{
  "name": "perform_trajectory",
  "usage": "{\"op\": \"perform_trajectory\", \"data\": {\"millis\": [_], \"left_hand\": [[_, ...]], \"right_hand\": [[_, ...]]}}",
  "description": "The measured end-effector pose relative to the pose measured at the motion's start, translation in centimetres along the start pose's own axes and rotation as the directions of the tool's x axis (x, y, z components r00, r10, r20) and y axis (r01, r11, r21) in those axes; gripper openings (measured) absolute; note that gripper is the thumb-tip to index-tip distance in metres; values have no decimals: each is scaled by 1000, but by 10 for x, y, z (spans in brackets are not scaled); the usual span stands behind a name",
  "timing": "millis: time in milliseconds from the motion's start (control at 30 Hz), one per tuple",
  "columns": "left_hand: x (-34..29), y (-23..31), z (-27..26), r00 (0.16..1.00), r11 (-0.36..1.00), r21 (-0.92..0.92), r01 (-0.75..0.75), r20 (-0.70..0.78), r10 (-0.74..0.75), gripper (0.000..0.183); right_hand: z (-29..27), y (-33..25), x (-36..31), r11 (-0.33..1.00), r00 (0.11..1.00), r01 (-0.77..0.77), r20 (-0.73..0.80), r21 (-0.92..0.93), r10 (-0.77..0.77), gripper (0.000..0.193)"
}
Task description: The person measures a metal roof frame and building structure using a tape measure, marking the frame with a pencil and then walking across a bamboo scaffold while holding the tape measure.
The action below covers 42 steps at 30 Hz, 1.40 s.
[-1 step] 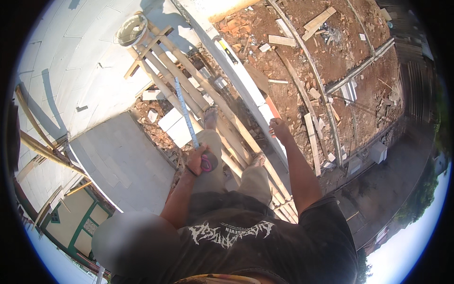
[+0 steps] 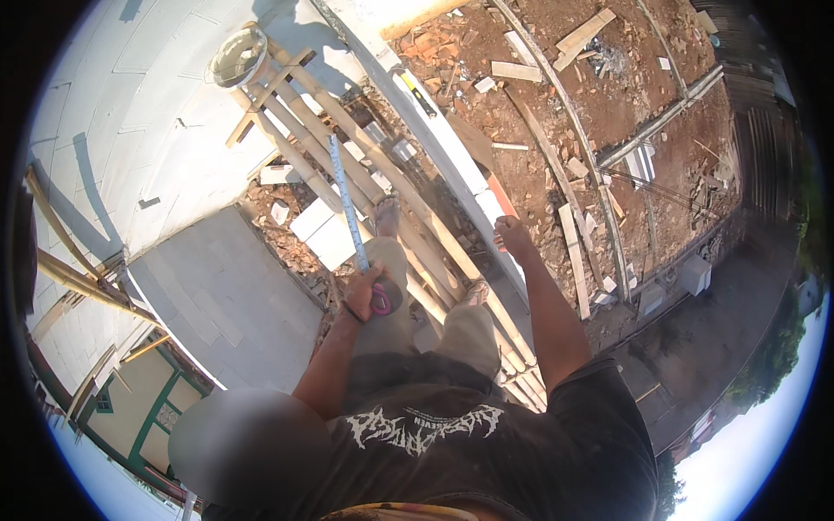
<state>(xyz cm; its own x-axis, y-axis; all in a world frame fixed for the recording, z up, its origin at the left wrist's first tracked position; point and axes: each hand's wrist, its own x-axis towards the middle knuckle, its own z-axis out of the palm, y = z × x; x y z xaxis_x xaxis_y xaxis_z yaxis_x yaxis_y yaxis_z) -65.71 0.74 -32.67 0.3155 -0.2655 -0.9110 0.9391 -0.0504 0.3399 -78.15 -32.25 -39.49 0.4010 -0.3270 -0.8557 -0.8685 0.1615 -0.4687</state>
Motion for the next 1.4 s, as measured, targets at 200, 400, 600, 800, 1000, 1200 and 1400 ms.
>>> {"op": "perform_trajectory", "data": {"millis": [200,400,600,800,1000,1200,1400], "left_hand": [[46,36,27,995,999,30,23,97,-26,22],[108,-9,31,984,966,-196,169,96,-153,21],[128,-3,22,981,950,-251,186,96,-167,21],[118,15,17,989,931,-334,149,34,-146,25],[115,22,7,984,854,-493,167,138,-113,22],[123,26,15,986,906,-404,129,149,-74,23],[126,20,13,986,955,-249,159,85,-142,25]], "right_hand": [[42,-11,62,997,997,-83,7,5,83,34],[88,-16,175,994,999,-17,49,-110,22,35],[125,-28,340,904,932,194,-217,-380,-291,37],[158,-73,457,696,698,278,-358,-662,-620,45],[181,-83,490,605,676,226,-324,-763,-661,38],[171,-101,503,699,753,172,-364,-694,-547,29],[165,-148,437,620,869,303,-56,-724,-491,35]]}}
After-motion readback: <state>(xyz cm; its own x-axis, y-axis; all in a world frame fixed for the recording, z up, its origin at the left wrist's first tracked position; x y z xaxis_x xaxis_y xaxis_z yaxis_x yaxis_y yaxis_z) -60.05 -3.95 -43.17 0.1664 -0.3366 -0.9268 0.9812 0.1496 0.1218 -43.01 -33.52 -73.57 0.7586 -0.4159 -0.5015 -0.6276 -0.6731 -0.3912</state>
